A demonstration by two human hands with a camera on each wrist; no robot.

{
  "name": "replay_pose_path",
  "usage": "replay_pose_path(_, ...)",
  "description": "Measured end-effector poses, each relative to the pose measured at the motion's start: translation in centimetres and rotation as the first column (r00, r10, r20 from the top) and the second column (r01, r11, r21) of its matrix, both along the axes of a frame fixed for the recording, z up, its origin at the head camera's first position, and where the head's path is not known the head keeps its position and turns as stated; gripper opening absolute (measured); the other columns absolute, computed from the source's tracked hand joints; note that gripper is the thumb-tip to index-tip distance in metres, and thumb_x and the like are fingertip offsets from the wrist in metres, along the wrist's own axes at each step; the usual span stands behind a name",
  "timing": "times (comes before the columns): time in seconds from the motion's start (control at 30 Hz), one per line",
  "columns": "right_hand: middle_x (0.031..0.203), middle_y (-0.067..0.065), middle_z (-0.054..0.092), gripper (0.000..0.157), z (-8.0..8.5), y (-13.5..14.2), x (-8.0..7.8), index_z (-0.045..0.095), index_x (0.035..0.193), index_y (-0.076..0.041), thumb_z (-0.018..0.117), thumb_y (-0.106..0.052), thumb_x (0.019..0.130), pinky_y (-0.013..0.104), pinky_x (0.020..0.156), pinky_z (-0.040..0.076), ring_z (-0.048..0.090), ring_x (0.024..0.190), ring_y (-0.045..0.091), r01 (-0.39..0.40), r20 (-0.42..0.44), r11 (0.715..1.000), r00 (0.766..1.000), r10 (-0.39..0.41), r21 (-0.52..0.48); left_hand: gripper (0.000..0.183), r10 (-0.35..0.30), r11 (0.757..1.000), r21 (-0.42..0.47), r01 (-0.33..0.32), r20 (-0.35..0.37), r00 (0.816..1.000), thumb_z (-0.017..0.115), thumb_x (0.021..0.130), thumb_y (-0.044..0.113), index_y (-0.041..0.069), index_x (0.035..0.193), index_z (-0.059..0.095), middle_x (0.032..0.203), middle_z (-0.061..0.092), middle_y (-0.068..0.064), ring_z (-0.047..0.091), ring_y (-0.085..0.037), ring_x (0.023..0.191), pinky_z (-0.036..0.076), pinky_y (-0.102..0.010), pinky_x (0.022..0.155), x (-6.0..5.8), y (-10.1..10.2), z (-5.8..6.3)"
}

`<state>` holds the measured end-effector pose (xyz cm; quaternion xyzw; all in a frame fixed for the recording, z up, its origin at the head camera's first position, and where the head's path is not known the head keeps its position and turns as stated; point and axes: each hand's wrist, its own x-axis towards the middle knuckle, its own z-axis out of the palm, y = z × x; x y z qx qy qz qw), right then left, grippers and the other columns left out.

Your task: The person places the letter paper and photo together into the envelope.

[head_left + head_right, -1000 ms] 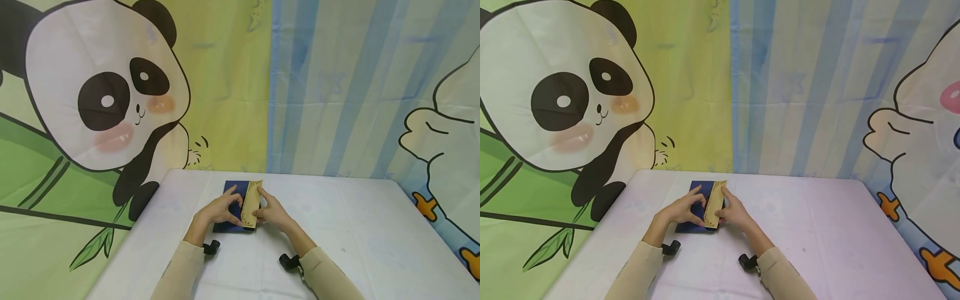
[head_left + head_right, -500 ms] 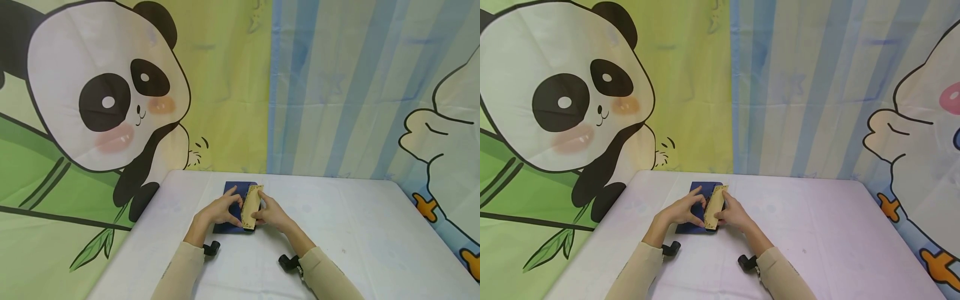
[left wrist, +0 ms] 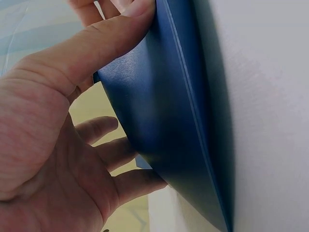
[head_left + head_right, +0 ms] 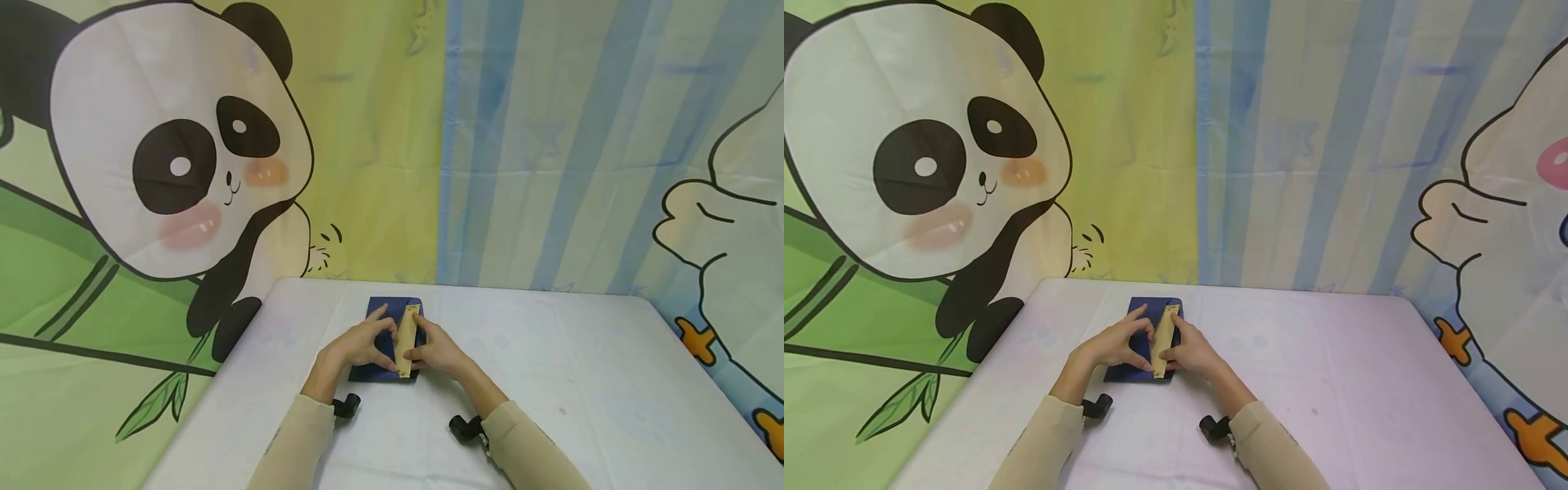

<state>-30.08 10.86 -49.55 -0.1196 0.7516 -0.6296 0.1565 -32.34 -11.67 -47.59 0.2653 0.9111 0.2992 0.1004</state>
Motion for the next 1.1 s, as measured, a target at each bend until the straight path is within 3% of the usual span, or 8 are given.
replay_pose_path(0.4, 0.17, 0.028, 0.018, 0.097, 0.22, -0.06, -0.07, 0.018, 0.165, -0.005, 0.075, 0.008, 0.088, 0.04, 0.076, 0.063, 0.075, 0.083, 0.022, 0.009, -0.019, 0.999, 1.0, -0.009, 0.032, 0.054, -0.013, 1.0, -0.009, 0.013, -0.025, 1.0, 0.098, 0.068, 0.038, 0.029, 0.103, 0.059, 0.174, 0.014, -0.017, 0.035, -0.051, 0.15, 0.044, -0.064, 0.109, -0.31, -0.01, -0.11)
replay_pose_path(0.67, 0.166, 0.031, 0.026, 0.095, 0.09, -0.02, -0.12, 0.017, 0.166, -0.007, 0.073, 0.007, 0.091, 0.041, 0.069, 0.063, 0.074, 0.071, 0.023, 0.003, -0.005, 0.999, 1.0, -0.003, 0.05, 0.054, -0.01, 1.0, -0.016, 0.01, -0.011, 1.0, 0.098, 0.068, 0.037, 0.029, 0.106, 0.06, 0.175, 0.013, -0.015, 0.036, -0.051, 0.15, 0.044, -0.063, 0.109, -0.13, 0.04, -0.1)
replay_pose_path(0.93, 0.169, 0.029, 0.02, 0.094, 0.5, -0.3, -0.11, 0.015, 0.166, -0.006, 0.069, 0.01, 0.091, 0.041, 0.074, 0.063, 0.074, 0.073, 0.022, -0.022, -0.02, 0.998, 1.0, 0.024, 0.063, 0.055, -0.002, 1.0, -0.022, 0.002, -0.007, 1.0, 0.098, 0.069, 0.035, 0.031, 0.106, 0.058, 0.175, 0.014, -0.014, 0.037, -0.05, 0.15, 0.044, -0.063, 0.109, -0.26, 0.03, -0.12)
replay_pose_path(1.1, 0.167, 0.03, 0.024, 0.095, 0.39, -0.6, -0.38, 0.015, 0.166, -0.005, 0.07, 0.011, 0.091, 0.041, 0.076, 0.063, 0.074, 0.075, 0.023, -0.015, -0.012, 0.998, 1.0, 0.016, 0.066, 0.055, -0.006, 1.0, -0.01, 0.006, -0.009, 1.0, 0.099, 0.068, 0.036, 0.03, 0.105, 0.059, 0.175, 0.014, -0.015, 0.037, -0.051, 0.149, 0.045, -0.063, 0.108, -0.17, -0.01, -0.12)
